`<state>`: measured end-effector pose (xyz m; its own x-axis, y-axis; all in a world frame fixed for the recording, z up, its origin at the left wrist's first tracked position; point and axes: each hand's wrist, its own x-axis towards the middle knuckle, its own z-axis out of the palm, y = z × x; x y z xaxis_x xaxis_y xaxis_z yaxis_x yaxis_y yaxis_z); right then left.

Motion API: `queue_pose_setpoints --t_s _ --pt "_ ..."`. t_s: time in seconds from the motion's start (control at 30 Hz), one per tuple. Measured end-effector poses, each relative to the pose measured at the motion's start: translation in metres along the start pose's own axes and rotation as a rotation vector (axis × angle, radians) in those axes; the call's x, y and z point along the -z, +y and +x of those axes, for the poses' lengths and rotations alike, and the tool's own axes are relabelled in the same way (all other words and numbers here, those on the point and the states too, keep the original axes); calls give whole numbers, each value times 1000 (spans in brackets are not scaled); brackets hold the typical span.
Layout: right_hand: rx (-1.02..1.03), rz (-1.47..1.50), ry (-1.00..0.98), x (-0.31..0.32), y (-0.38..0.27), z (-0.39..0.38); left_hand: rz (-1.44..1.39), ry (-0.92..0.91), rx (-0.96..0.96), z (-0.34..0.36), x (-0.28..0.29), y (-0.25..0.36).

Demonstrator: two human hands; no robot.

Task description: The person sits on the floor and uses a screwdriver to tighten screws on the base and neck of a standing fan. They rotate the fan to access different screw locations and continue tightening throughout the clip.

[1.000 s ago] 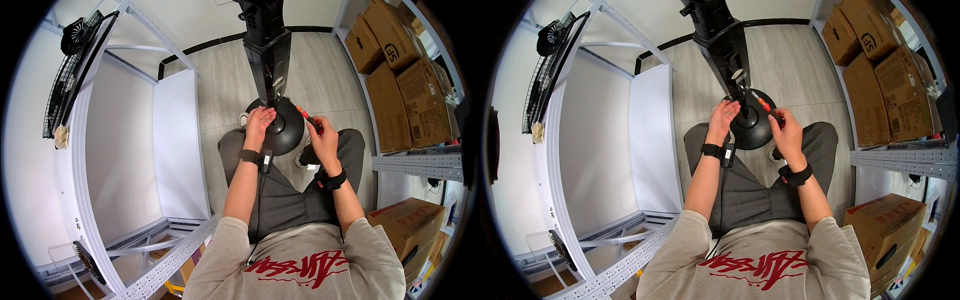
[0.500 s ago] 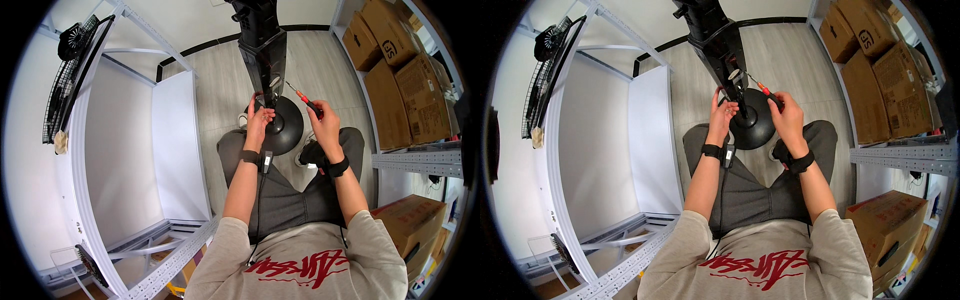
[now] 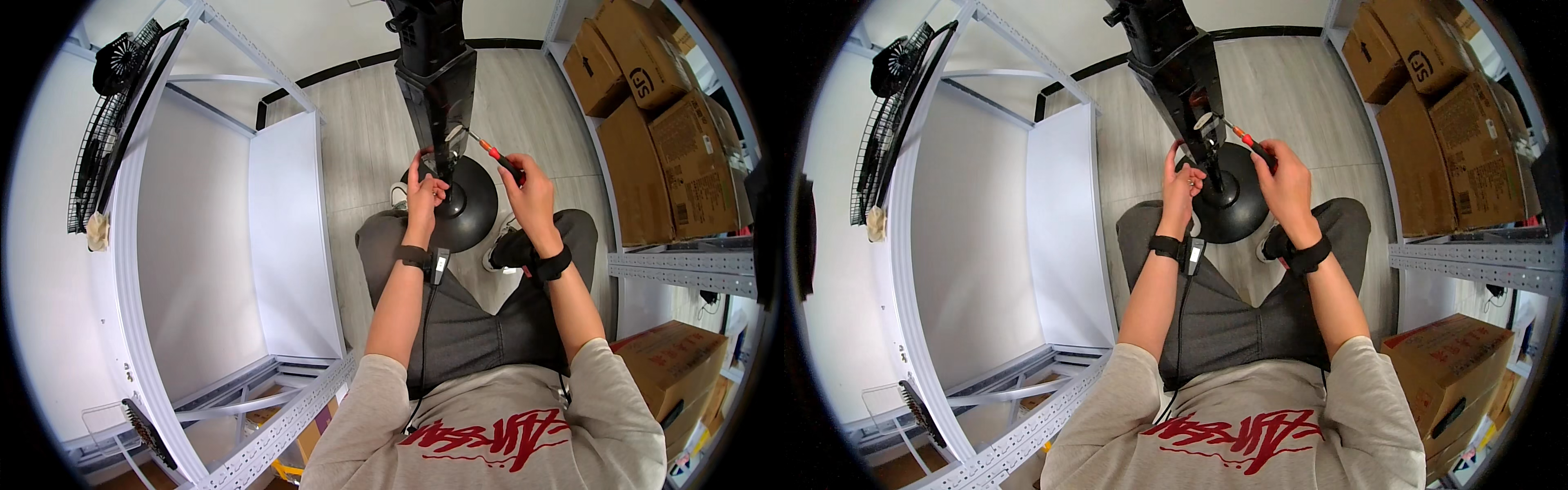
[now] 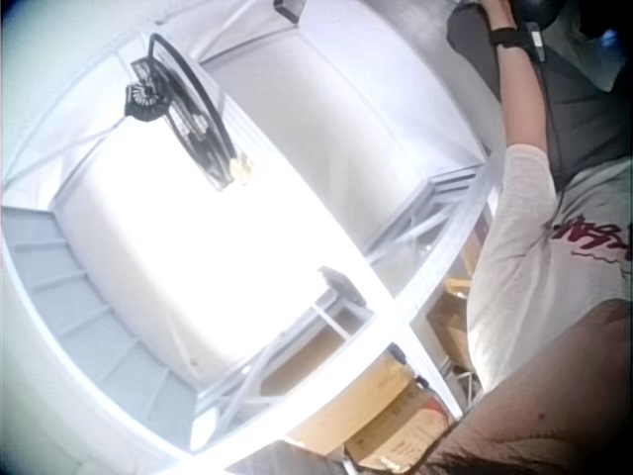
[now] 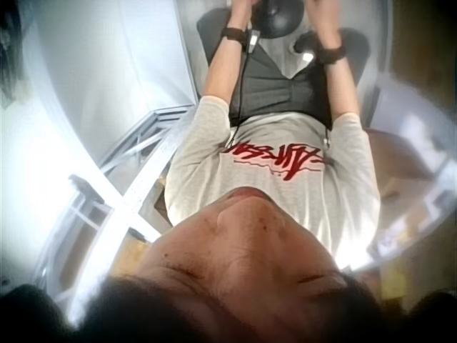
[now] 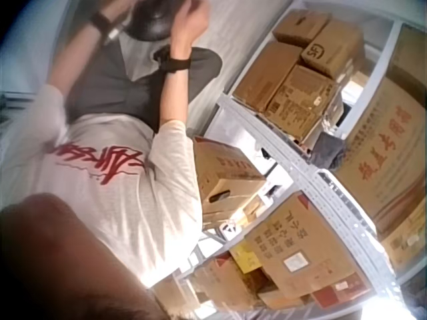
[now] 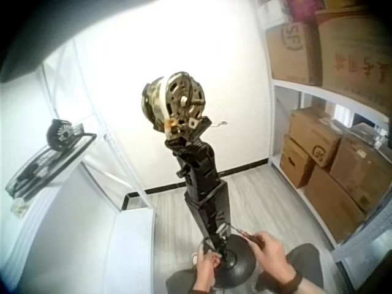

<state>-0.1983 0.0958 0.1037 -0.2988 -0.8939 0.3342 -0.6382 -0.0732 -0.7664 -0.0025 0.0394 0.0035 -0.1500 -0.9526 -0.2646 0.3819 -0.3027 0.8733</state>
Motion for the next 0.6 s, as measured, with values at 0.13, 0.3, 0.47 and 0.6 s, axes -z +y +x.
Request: queue_pose_setpoints --t_s 0.13,0.3,0.47,0.6 --pt "14 -4 4 -4 3 4 2 7 16 0 0 0" --pt "67 -81 4 -2 7 7 -1 12 14 1 -1 1" --pt "-76 28 24 -4 -4 7 5 23 26 0 -1 1" --pt "0 -56 -37 -4 15 10 3 33 29 1 -1 1"
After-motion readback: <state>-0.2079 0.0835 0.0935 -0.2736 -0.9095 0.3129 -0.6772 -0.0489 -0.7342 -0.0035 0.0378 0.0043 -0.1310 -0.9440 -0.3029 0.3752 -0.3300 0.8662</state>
